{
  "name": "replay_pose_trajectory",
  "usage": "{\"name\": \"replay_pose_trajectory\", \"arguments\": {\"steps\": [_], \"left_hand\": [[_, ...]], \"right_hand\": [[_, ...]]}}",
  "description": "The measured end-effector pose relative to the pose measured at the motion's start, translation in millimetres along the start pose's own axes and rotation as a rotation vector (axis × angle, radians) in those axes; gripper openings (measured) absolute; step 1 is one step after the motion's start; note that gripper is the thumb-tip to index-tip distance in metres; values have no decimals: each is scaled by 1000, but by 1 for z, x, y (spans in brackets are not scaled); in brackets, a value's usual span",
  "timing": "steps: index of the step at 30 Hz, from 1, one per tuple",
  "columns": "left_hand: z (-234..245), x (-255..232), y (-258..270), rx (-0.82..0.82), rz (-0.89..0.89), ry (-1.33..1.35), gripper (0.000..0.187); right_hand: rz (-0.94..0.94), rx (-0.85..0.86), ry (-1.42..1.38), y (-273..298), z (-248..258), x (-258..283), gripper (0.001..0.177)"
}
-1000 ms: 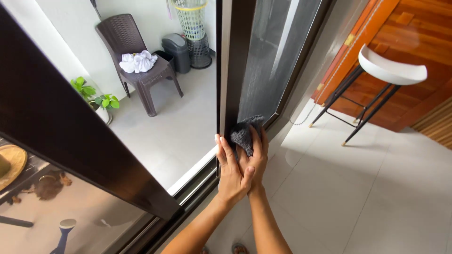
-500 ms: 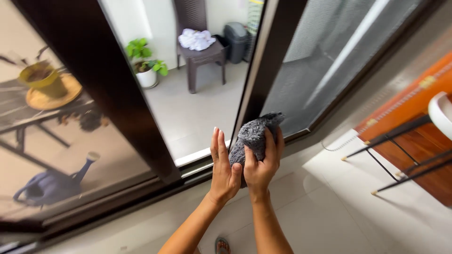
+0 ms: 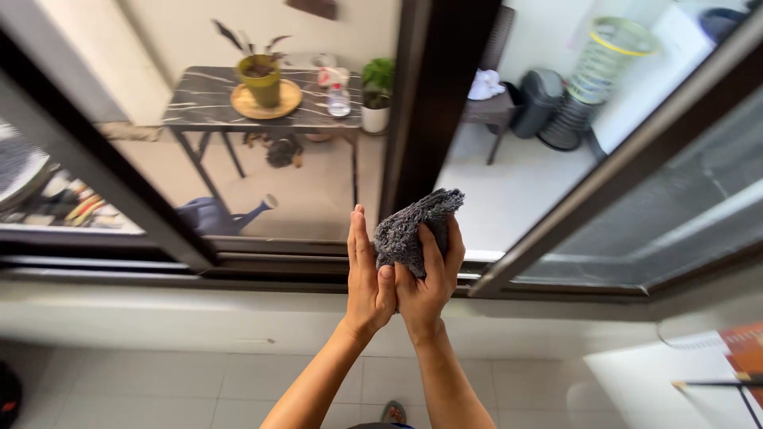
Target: Wiping and cleaning a sliding glass door and its frame with a cloth.
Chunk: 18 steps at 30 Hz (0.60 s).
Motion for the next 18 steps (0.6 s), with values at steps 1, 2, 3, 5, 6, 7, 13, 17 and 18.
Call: {"name": "replay_pose_trajectory", "arguments": {"steps": [1, 2, 3, 5, 6, 7, 13, 17, 18], "left_hand": [[15, 3, -2, -26, 3, -15, 85], [31, 6, -4, -44, -1, -42, 84], [47, 9, -6, -62, -4, -70, 83], [81, 13, -10, -112, -14, -94, 83], [98, 16, -11, -141, -18, -103, 84], [115, 17, -11, -158, -15, -114, 84], [204, 30, -12, -258, 15, -162, 89], [257, 35, -1, -273, 29, -196, 88], [271, 38, 3, -275, 36, -207, 88]], "right_hand": [[4, 7, -29, 0, -12, 7, 52], [-4, 15, -38, 1, -25, 13, 52], [-12, 23, -48, 2, -38, 20, 52], [11, 22, -72, -1, -65, 38, 53], [28, 24, -71, -1, -76, 49, 54], [30, 29, -90, 2, -87, 57, 54], [-14, 64, -194, 9, -150, 107, 63], [-24, 70, -253, 21, -191, 145, 62], [-43, 68, -266, 25, -201, 156, 61]]}}
Point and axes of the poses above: each hand's wrist, its own y-axis away from the middle knuckle, its own z-axis out of the back of the hand, x = y × z, the point moved 4 cm from there along -y, towards the middle knuckle, and after that the axes turned 15 degrees about z, right-handed, at the moved point
